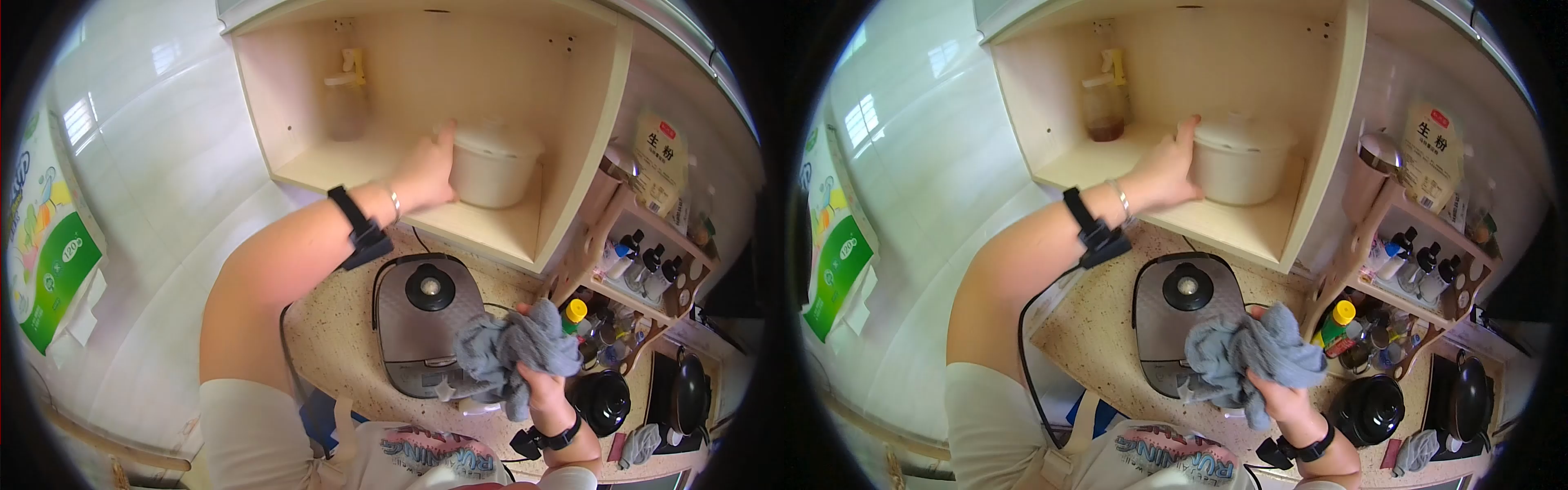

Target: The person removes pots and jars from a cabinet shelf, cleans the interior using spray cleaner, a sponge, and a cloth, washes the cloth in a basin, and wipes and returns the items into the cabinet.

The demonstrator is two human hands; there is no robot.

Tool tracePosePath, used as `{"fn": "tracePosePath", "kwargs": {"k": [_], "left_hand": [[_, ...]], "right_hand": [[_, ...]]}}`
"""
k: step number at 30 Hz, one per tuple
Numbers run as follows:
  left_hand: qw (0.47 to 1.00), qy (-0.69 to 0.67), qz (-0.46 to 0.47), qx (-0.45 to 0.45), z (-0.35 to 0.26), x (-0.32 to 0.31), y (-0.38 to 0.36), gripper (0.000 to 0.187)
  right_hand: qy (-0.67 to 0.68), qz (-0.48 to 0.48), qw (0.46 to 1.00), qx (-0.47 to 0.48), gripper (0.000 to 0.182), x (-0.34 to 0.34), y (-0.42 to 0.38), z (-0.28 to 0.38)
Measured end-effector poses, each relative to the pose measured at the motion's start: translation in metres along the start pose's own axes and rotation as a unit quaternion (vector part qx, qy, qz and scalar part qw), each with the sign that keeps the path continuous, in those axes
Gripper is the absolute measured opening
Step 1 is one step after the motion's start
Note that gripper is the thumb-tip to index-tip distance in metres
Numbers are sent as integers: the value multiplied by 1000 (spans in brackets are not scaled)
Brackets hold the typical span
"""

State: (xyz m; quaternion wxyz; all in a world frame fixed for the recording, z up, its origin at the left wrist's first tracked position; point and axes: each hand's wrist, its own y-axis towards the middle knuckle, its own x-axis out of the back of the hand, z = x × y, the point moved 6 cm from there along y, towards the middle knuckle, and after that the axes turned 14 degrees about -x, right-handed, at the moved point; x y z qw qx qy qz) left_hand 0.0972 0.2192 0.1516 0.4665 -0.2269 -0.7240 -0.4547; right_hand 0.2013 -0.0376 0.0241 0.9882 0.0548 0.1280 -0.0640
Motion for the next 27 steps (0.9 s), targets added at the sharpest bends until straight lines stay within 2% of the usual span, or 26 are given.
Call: {"fn": "tracePosePath", "kwargs": {"k": [1, 2, 3, 5, 7, 8, 9, 10, 11, 12, 13, 14, 16, 18, 19, 20, 21, 22, 24, 26, 27], "left_hand": [[999, -10, 22, 23, 3, -5, 13, 106], [998, -21, 46, 44, 6, -11, 25, 107], [1000, 7, 6, 13, 11, -14, 38, 109], [994, 62, -75, -55, 20, -24, 57, 111], [999, -3, -11, 30, 16, -32, 65, 111], [996, -40, 29, 75, 18, -36, 69, 110], [987, -76, 73, 117, 22, -44, 75, 109], [993, -68, 53, 87, 54, -66, 102, 108], [996, -63, 34, 54, 85, -94, 125, 107], [981, 117, 157, -18, 68, -93, 130, 106], [991, -17, 129, 25, 58, -85, 117, 107], [981, -161, 87, 71, 47, -76, 102, 108], [914, -387, 14, 124, 27, -61, 73, 113], [913, -381, 42, 140, 17, -40, 55, 101], [936, -339, 18, 98, 4, -22, 46, 101], [964, -255, -41, 65, -3, -5, 40, 92], [972, -186, -138, -24, 2, 11, 34, 81], [947, -221, -211, -95, -10, 27, 20, 64], [931, -175, -281, -154, -94, 56, -33, 54], [916, -174, -329, -150, -152, 54, -93, 44], [897, -214, -318, -221, -164, 44, -128, 38]], "right_hand": [[2, -10, 1000, 9, 74, 9, -12, 5], [-65, -41, 997, 11, 79, 22, -23, 8], [-71, -56, 995, 38, 79, 38, -36, 6], [-141, -157, 974, 88, 71, 79, -64, 4], [-104, -256, 951, 140, 57, 109, -90, 5], [-172, -285, 930, 155, 55, 126, -103, 6], [-122, -331, 923, 153, 55, 157, -125, -5], [-70, -375, 912, 154, 54, 189, -147, -17], [4, -400, 898, 183, 52, 182, -159, -12], [75, -422, 877, 217, 51, 174, -170, -7], [83, -472, 847, 230, 48, 185, -184, -4], [89, -518, 815, 243, 45, 196, -203, -5], [111, -571, 768, 269, 42, 209, -231, 1], [163, -555, 762, 291, 42, 221, -247, 13], [168, -524, 778, 302, 41, 229, -253, 21], [143, -558, 761, 300, 38, 244, -267, 24], [117, -589, 742, 298, 36, 261, -284, 23], [51, -624, 728, 279, 34, 279, -299, 23], [-84, -677, 693, 234, 30, 319, -327, 16], [-135, -699, 676, 187, 28, 360, -347, 3], [-159, -707, 669, 163, 26, 380, -355, -4]]}}
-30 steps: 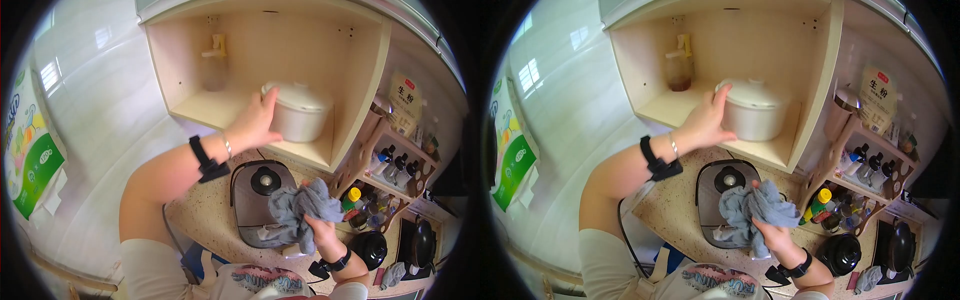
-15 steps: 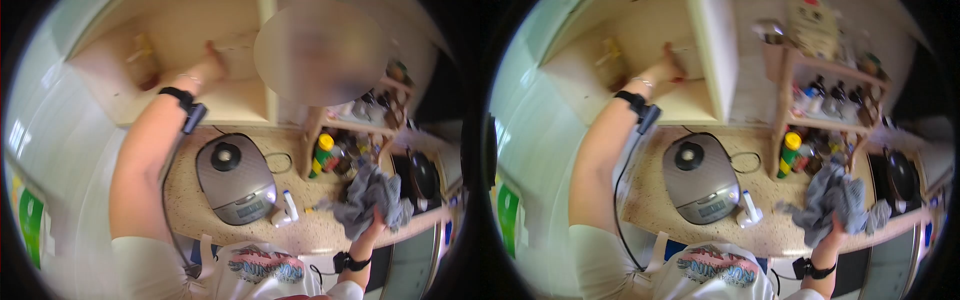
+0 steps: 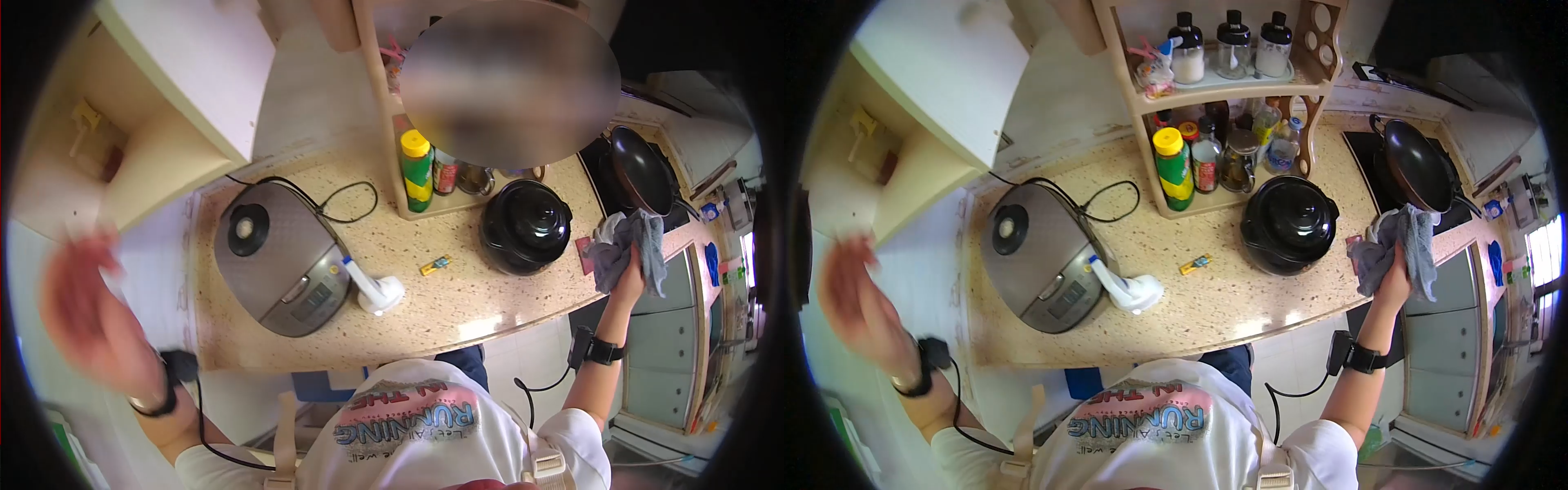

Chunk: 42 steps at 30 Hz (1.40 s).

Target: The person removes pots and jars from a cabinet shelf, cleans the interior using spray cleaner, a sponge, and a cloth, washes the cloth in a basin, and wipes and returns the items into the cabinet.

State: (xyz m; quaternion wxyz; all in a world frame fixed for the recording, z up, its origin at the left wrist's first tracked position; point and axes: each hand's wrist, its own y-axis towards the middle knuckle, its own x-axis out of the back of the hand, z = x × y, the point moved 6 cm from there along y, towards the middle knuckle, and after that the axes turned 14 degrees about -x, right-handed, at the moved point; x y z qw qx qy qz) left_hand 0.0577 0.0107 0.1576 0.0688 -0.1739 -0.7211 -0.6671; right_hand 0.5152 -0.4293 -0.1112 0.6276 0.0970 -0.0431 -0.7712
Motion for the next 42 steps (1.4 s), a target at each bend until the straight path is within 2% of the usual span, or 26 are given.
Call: {"fn": "tracePosePath", "kwargs": {"k": [1, 2, 4, 6, 7, 8, 10, 11, 13, 15, 18, 19, 22, 25, 26, 27, 28, 29, 30, 32, 34, 36, 38, 39, 40, 42], "left_hand": [[988, -103, 109, -31, -29, -12, -12, 36], [969, -130, 190, -91, -64, -52, -19, 37], [915, -210, 345, 24, -94, -123, -44, 40], [884, -255, 369, 135, -105, -195, -99, 43], [834, -290, 390, 261, -102, -235, -137, 50], [812, -299, 385, 321, -100, -274, -167, 54], [775, -310, 316, 452, -87, -354, -216, 65], [736, -286, 310, 529, -81, -386, -224, 74], [750, -190, 337, 537, -54, -449, -253, 84], [599, -198, 503, 591, -50, -474, -244, 88], [584, -238, 446, 635, -45, -492, -251, 74], [558, -254, 420, 669, -43, -494, -256, 64], [520, -267, 290, 758, -44, -502, -284, 55], [483, -349, 214, 774, -69, -504, -306, 41], [489, -351, 177, 779, -87, -498, -304, 35], [556, -415, 192, 694, -92, -508, -330, 33], [493, -346, 96, 793, -119, -490, -317, 32], [490, -352, 69, 794, -138, -480, -312, 33], [489, -358, 40, 795, -154, -471, -311, 34], [504, -339, 2, 795, -180, -452, -313, 34], [520, -305, -52, 796, -208, -425, -316, 33], [535, -264, -115, 794, -239, -401, -318, 33], [527, -246, -187, 792, -273, -378, -324, 31], [513, -229, -159, 812, -292, -356, -315, 29], [511, -253, -216, 792, -309, -352, -330, 26], [493, -235, -285, 788, -347, -338, -350, 24]], "right_hand": [[13, 13, 1000, -25, 29, 4, 14, -18], [18, 20, 997, -66, 31, 7, 27, -36], [27, 44, 987, -151, 35, 8, 51, -73], [106, 121, 948, -275, 41, -9, 56, -111], [108, 146, 932, -314, 41, -13, 60, -139], [108, 174, 914, -351, 41, -20, 64, -168], [141, 265, 891, -341, 39, -42, 55, -191], [137, 271, 880, -364, 39, -48, 51, -205], [127, 287, 864, -394, 43, -49, 45, -212], [118, 266, 851, -438, 44, -56, 48, -208], [115, 340, 825, -436, 45, -76, 63, -214], [121, 370, 816, -427, 45, -82, 67, -215], [93, 378, 817, -425, 45, -87, 73, -226], [75, 375, 825, -416, 45, -95, 80, -233], [70, 383, 829, -402, 45, -100, 83, -231], [67, 412, 822, -389, 45, -105, 87, -233], [62, 438, 814, -376, 46, -110, 86, -232], [8, 426, 824, -374, 47, -109, 83, -218], [-7, 444, 809, -385, 49, -111, 82, -219], [-2, 472, 808, -353, 51, -115, 79, -214], [-13, 521, 773, -361, 52, -115, 50, -168], [-38, 537, 767, -348, 52, -112, 45, -170], [-39, 522, 765, -375, 52, -105, 21, -145], [-41, 536, 760, -366, 53, -102, 10, -143], [-39, 550, 755, -355, 55, -101, -1, -140], [-23, 611, 667, -426, 54, -93, -43, -141]]}}
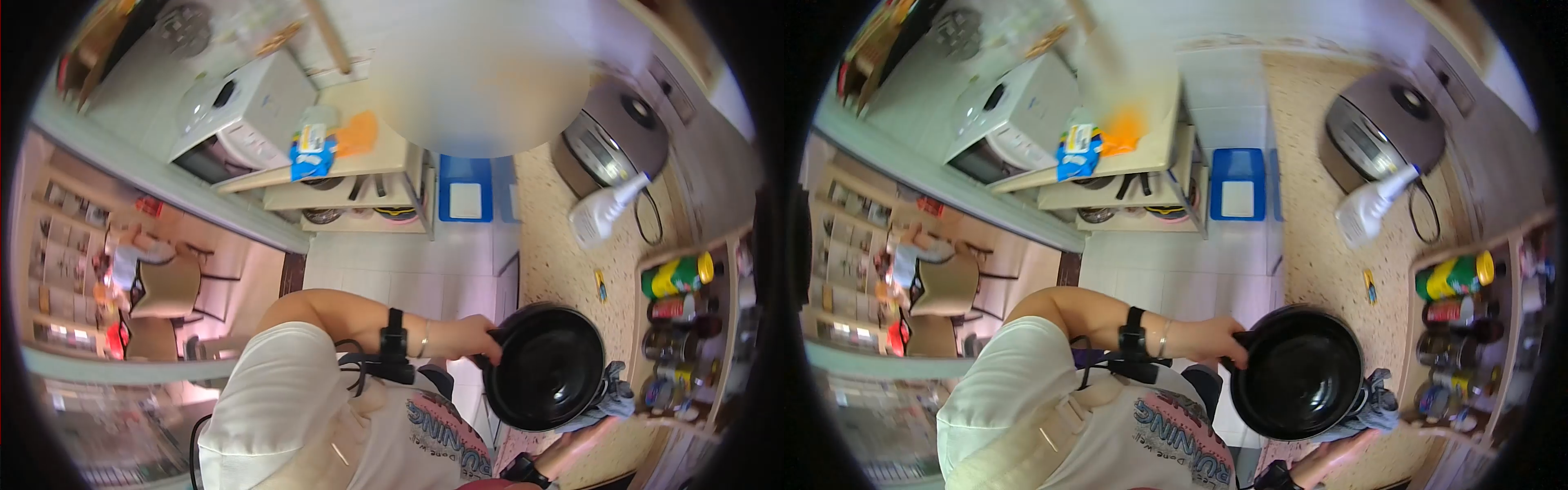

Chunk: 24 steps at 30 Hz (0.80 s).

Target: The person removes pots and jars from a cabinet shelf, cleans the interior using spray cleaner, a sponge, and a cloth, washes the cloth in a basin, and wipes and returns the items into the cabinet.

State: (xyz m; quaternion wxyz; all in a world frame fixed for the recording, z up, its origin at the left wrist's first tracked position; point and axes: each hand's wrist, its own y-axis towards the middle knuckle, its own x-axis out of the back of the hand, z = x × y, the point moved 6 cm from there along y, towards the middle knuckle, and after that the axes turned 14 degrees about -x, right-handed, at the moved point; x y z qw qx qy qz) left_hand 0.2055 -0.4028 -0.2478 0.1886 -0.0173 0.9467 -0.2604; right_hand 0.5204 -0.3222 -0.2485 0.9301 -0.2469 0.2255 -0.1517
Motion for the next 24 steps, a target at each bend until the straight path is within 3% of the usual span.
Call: {"fn": "tracePosePath", "kwargs": {"k": [5, 9, 18, 24], "left_hand": [[994, -72, -76, -23, 7, 64, -100, 26], [986, -83, -132, -51, 20, 107, -189, 26], [923, -192, -314, -111, 77, 166, -373, 27], [876, -242, -393, -139, 131, 189, -456, 29]], "right_hand": [[56, 224, 950, -211, 53, -69, -39, -103], [-110, 306, 935, -141, 52, -133, -106, -145], [-229, 513, 788, -252, 57, -175, -267, -300], [-278, 564, 700, -339, 60, -181, -326, -363]]}}
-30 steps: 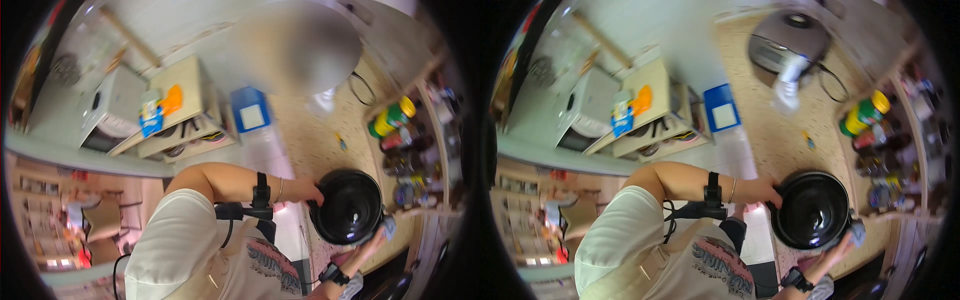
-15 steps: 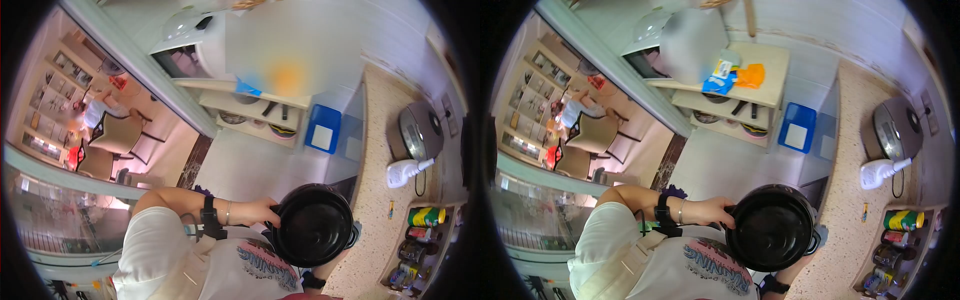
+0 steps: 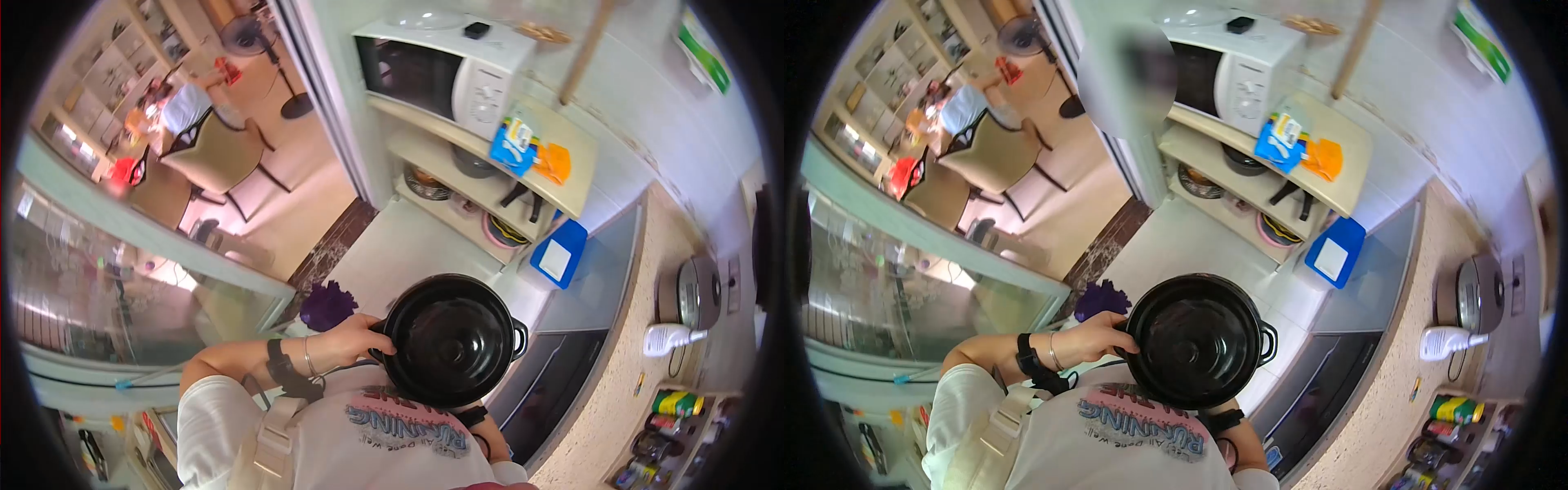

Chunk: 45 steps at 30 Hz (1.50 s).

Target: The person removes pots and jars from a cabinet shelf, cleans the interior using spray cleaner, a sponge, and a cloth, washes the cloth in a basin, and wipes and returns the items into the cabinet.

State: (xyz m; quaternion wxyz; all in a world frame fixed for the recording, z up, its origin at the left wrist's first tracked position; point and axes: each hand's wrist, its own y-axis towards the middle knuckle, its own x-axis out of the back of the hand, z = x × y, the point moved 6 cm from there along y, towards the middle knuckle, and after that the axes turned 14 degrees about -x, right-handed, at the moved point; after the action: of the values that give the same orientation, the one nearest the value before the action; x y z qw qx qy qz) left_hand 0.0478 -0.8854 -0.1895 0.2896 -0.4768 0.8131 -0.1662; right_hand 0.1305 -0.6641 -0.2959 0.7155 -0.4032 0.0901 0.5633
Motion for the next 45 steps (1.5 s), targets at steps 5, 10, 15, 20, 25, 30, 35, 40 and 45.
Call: {"fn": "tracePosePath", "kwargs": {"k": [5, 10, 15, 20, 25, 30, 35, 40, 45], "left_hand": [[999, 24, -24, -25, 4, 46, -2, 32], [999, 2, -46, -30, 6, 61, 22, 34], [996, -55, -75, -2, 1, 52, 49, 37], [988, -107, -108, -18, 17, 55, 93, 31], [984, -94, -149, -22, 17, 67, 121, 27], [981, -98, -168, -8, 15, 96, 148, 26], [986, -92, -139, -3, -10, 144, 190, 25], [996, 21, -90, 0, -62, 208, 238, 23], [991, 97, -89, -18, -62, 273, 287, 26]], "right_hand": [[45, 14, 997, -53, 62, 1, 37, 6], [114, 22, 989, -95, 62, 31, 72, 45], [-124, 67, 990, -25, 51, 13, 105, 94], [-178, 10, 982, -60, 44, 8, 144, 115], [-271, 31, 960, -70, 47, -9, 186, 117], [-239, 49, 967, -72, 52, -47, 221, 115], [-139, -8, 984, -109, 58, -53, 264, 100], [-216, -17, 972, -91, 70, -100, 316, 85], [-191, -37, 978, -78, 68, -134, 379, 64]]}}
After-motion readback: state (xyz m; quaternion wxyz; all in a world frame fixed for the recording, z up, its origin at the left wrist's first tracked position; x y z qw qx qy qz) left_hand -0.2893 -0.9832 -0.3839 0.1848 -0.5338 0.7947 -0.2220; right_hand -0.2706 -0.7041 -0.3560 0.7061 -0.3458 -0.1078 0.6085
